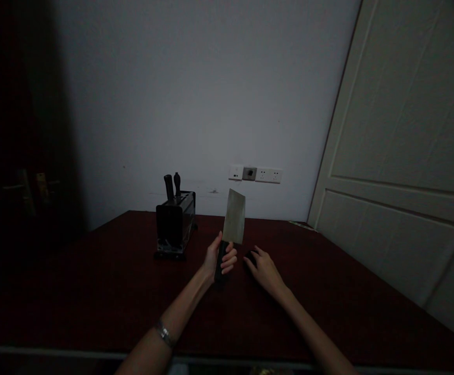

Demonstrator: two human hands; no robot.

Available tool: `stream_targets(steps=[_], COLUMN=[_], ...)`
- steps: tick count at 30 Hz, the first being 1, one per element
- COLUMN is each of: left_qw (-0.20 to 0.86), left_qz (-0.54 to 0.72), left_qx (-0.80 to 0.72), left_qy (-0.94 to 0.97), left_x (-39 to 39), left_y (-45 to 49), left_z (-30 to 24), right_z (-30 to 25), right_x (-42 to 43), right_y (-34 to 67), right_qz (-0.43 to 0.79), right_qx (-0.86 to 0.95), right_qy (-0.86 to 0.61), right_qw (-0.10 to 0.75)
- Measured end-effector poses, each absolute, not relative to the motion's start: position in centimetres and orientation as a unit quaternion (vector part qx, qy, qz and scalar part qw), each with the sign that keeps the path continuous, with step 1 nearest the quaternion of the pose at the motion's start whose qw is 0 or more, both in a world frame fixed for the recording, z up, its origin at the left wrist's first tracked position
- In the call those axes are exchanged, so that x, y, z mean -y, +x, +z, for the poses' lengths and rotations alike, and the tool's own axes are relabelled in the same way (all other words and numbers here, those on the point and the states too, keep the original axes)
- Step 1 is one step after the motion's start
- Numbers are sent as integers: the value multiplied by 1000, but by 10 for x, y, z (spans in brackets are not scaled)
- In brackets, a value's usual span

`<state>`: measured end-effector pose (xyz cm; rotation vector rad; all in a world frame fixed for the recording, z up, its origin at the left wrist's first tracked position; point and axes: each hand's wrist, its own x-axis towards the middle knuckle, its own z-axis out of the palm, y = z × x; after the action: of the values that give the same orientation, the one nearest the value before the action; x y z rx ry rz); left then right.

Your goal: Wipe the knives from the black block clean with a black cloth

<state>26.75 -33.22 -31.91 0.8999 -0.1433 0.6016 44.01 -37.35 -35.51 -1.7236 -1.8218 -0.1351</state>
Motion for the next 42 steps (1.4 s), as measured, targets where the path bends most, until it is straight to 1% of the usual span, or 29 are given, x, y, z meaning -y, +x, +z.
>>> stream_targets(steps=[2,4,6,8,12,18,26,33,36,42], left_qw=[846,834,821,809,790,782,783,795,805,809], left_qz=[298,314,330,349,380,395,390,344,332,338], left_qx=[55,36,11,-15,-48,-62,-89,-114,-113,-79], left_qy=[439,452,465,473,479,478,476,487,479,474], left_x=[332,332,334,336,336,334,336,335,337,345], left_y=[270,273,276,278,279,278,278,274,274,275], left_z=[-320,-320,-319,-318,-315,-314,-312,-315,-315,-310], right_z=[-346,-335,-323,-312,-298,-297,-295,-300,-302,-301], right_x=[379,389,402,417,440,454,459,458,457,462], right_y=[437,431,425,417,402,386,379,381,383,384], right_qz=[-52,-22,8,10,-33,-76,-71,-47,-58,-114], right_qx=[673,665,660,660,665,675,675,674,665,628], right_qy=[-642,-627,-616,-612,-632,-643,-647,-636,-641,-698], right_qw=[362,404,430,436,398,352,347,374,378,325])
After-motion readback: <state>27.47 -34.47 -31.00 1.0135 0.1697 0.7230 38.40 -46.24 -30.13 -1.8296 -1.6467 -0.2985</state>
